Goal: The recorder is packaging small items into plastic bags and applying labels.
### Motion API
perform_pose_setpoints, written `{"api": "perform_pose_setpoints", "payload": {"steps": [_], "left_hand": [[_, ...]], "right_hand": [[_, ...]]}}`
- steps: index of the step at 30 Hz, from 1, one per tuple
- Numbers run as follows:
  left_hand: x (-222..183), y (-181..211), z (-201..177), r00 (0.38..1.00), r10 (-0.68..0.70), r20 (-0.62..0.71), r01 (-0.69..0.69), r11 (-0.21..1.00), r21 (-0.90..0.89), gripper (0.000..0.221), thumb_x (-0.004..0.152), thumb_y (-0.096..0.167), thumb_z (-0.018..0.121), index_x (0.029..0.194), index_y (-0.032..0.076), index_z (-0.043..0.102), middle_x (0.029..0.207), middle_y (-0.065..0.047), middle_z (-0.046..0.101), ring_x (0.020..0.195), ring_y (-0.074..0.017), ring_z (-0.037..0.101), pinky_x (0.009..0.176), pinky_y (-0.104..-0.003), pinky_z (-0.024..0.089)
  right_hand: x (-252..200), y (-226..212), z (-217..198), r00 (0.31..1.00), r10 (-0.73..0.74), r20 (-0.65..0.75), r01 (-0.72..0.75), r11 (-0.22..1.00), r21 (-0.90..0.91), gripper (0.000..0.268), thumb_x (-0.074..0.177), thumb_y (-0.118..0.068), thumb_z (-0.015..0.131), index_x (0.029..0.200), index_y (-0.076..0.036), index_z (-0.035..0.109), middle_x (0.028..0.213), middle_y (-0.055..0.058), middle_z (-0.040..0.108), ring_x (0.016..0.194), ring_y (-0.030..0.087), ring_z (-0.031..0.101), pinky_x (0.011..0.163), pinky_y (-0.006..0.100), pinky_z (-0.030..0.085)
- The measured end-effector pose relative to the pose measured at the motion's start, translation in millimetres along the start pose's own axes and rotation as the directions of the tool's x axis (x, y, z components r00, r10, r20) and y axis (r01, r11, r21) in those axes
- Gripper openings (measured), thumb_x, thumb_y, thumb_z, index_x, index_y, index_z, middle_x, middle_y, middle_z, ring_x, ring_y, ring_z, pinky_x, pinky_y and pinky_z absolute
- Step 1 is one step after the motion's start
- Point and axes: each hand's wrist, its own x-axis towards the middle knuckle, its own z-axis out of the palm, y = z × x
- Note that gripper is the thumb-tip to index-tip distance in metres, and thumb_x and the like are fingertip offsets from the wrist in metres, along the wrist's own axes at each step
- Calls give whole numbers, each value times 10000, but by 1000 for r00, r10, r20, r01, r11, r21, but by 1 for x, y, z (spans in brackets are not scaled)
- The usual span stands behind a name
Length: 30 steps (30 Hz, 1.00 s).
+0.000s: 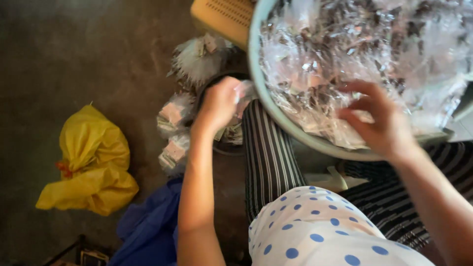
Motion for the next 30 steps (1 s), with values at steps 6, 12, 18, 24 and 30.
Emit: {"api": "perform_pose_setpoints", "payload": {"steps": [6, 12, 18, 24, 30], "left_hand": [[-34, 111, 24, 912, 390, 127, -398, 916, 44, 118, 1018, 185, 501, 1111, 164, 572, 869, -149, 728, 834, -398, 717, 686, -501, 565], [-55, 70, 29, 819, 414, 398, -191, 850, -491, 190, 1080, 154, 462, 1085, 51, 620, 846, -159, 722, 672, -270, 685, 647, -402, 581], [-76, 31, 78, 705, 513, 490, 102, 610, -786, 259, 1119, 200, 418, 989, 80, 607, 749, -33, 649, 655, -149, 647, 636, -310, 573], [-63, 51, 60, 950, -141, 278, 306, 598, -741, 209, 1077, 198, 494, 1037, 9, 576, 808, -25, 528, 771, -94, 572, 771, -268, 555], [-32, 117, 69, 979, 167, -113, -198, 903, -382, 146, 1034, 262, 576, 1010, 144, 659, 719, -74, 689, 710, -203, 743, 624, -316, 610]], "right_hand": [[32, -11, 63, 991, -45, 126, -6, 925, 379, 560, 871, -7, 782, 1365, 48, 522, 985, 163, 698, 651, 201, 727, 705, 331, 618], [26, -26, 20, 964, -149, 222, 150, 989, 15, 109, 897, -104, 763, 988, -45, 755, 747, 109, 740, 683, 223, 726, 686, 366, 567], [19, -24, 23, 906, -376, 193, 404, 905, -132, 75, 968, -100, 682, 1009, -54, 725, 888, 148, 674, 753, 368, 700, 702, 422, 570], [-16, 8, 20, 825, -557, 97, 553, 759, -345, 187, 1032, -206, 596, 1009, -73, 724, 927, 113, 648, 755, 336, 674, 685, 409, 547], [-32, 27, -19, 923, -384, 33, 383, 905, -187, 163, 984, -74, 551, 1026, 13, 682, 960, 225, 653, 856, 473, 664, 752, 538, 532]]}}
